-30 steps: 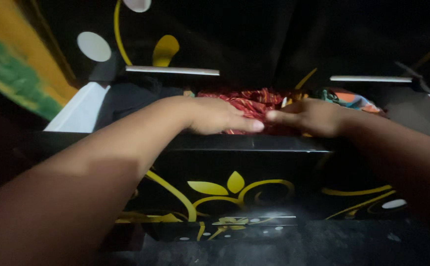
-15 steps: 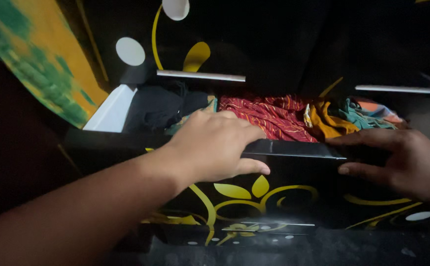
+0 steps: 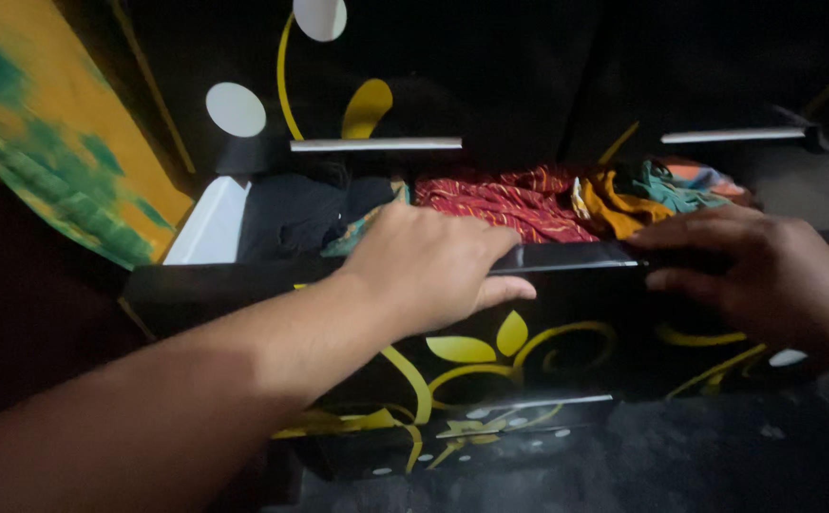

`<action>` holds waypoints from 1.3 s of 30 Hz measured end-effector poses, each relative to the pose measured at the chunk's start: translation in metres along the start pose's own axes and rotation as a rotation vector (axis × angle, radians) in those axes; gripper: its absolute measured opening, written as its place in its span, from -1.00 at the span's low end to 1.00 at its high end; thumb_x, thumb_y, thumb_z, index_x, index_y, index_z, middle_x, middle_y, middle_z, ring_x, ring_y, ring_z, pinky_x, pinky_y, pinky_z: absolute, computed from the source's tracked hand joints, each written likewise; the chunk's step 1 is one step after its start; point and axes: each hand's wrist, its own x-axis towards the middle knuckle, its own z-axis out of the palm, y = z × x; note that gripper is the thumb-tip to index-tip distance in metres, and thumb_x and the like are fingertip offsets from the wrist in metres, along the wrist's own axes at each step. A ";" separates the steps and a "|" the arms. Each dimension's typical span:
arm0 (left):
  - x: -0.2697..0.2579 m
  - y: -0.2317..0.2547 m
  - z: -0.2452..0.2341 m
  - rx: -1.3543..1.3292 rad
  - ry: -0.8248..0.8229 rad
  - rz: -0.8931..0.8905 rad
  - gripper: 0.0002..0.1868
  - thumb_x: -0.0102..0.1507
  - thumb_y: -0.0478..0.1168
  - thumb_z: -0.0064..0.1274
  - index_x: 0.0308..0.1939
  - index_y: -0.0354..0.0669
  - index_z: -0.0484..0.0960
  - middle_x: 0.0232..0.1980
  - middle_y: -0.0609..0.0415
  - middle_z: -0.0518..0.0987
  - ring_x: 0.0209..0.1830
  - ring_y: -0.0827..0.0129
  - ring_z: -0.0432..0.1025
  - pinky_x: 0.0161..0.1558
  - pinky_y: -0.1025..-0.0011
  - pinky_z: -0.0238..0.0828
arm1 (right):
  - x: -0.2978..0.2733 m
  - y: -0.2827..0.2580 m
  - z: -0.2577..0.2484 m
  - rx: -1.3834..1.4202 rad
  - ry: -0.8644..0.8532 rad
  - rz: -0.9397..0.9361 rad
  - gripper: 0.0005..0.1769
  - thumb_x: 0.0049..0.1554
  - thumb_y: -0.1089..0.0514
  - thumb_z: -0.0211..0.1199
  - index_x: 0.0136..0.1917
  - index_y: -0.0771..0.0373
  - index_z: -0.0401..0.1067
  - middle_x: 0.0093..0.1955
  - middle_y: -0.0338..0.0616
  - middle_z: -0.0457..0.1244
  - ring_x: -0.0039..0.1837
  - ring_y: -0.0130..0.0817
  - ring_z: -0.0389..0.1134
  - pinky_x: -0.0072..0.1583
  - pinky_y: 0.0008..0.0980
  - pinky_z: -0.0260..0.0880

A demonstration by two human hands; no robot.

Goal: The person opens a drawer in a black dresser, rummages through folded clothes, and closes it. They then open a lower drawer, briefly handle a black garment, and close it. The person reopens the first drawer, adjusts the clothes, and closes it again before moving to a different wooden dresser.

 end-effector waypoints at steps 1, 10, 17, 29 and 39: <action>0.000 -0.001 0.003 0.005 0.006 0.001 -0.46 0.22 0.38 0.00 -0.22 0.04 0.70 -0.53 0.16 0.61 -0.57 0.21 0.54 -0.57 0.19 0.42 | -0.002 -0.003 0.000 -0.044 0.010 -0.018 -0.52 -0.03 -0.06 0.45 0.19 -0.08 0.57 0.16 -0.39 0.46 0.19 -0.39 0.51 0.18 -0.33 0.57; 0.018 -0.031 0.026 0.130 0.045 -0.052 -0.39 0.22 0.43 0.01 0.02 0.11 0.72 -0.35 0.16 0.65 -0.43 0.21 0.56 -0.41 0.19 0.47 | 0.024 -0.017 0.026 -0.069 0.293 -0.040 -0.56 0.06 0.05 0.43 0.23 0.05 0.56 0.32 -0.09 0.34 0.36 -0.09 0.33 0.24 -0.08 0.39; 0.015 -0.018 0.066 0.236 0.381 -0.223 -0.51 0.18 0.14 0.07 0.18 0.24 0.64 0.20 0.11 0.46 0.29 0.23 0.26 0.32 -0.02 0.03 | 0.033 -0.022 0.058 -0.060 0.471 -0.012 -0.42 0.04 0.24 0.42 0.35 0.14 0.45 0.49 -0.05 0.18 0.54 0.03 0.15 0.45 0.02 0.27; -0.051 0.009 0.096 0.196 -0.364 -0.285 -0.14 0.33 0.02 -0.17 0.61 -0.04 -0.21 0.68 0.15 -0.35 0.66 0.24 -0.44 0.52 -0.13 -0.50 | -0.004 -0.048 0.098 -0.146 0.136 0.193 0.29 -0.09 0.17 0.44 0.68 0.20 -0.31 0.71 0.26 -0.59 0.67 0.22 -0.43 0.48 0.04 0.06; -0.048 -0.008 0.110 0.287 -0.369 -0.252 -0.12 0.33 0.00 -0.23 0.65 0.10 -0.31 0.71 0.21 -0.46 0.65 0.31 -0.51 0.52 -0.11 -0.44 | 0.009 -0.042 0.109 -0.144 0.100 0.214 0.30 -0.05 0.15 0.41 0.70 0.24 -0.40 0.66 0.37 -0.64 0.67 0.29 -0.49 0.44 0.04 0.18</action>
